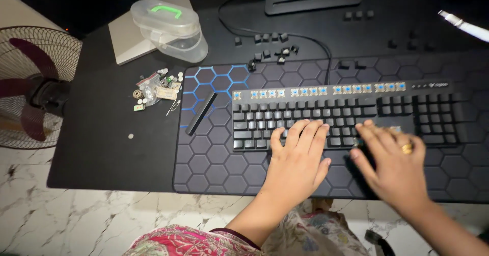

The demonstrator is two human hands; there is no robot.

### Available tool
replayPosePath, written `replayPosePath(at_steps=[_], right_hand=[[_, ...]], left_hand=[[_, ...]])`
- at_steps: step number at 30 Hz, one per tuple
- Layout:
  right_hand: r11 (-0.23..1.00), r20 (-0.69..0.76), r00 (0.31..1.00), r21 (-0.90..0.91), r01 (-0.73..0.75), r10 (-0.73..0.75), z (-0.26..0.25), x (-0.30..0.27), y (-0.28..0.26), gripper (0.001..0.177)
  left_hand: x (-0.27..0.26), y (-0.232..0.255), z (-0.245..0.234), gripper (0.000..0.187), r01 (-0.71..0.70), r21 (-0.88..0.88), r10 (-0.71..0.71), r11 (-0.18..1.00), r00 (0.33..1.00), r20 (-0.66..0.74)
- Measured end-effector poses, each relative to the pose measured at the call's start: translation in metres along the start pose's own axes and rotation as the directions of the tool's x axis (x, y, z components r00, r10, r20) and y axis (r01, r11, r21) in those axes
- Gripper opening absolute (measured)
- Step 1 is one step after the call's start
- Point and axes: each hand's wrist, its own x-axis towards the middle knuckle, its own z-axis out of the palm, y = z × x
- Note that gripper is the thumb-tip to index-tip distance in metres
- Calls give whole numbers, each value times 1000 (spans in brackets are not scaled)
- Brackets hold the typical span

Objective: The person replaces keycaps onto a mechanical keyboard by hand, aligning each keycap with its corresponding switch and pressing down to secure it.

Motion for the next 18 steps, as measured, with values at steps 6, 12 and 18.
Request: replayPosePath(at_steps=[6, 12, 18], right_hand=[[994, -87, 996, 110, 8, 1, -21, 16, -1, 55], [972, -273, 958, 234, -24, 89, -47, 66, 29, 31], [955, -249, 955, 283, -89, 163, -44, 128, 122, 25]], left_hand=[[22, -1, -6, 67, -74, -27, 73, 997, 997, -12], [53, -12, -15, 65, -126, -9, 125, 992, 988, -90], [96, -10, -8, 63, -132, -9, 130, 991, 985, -111]])
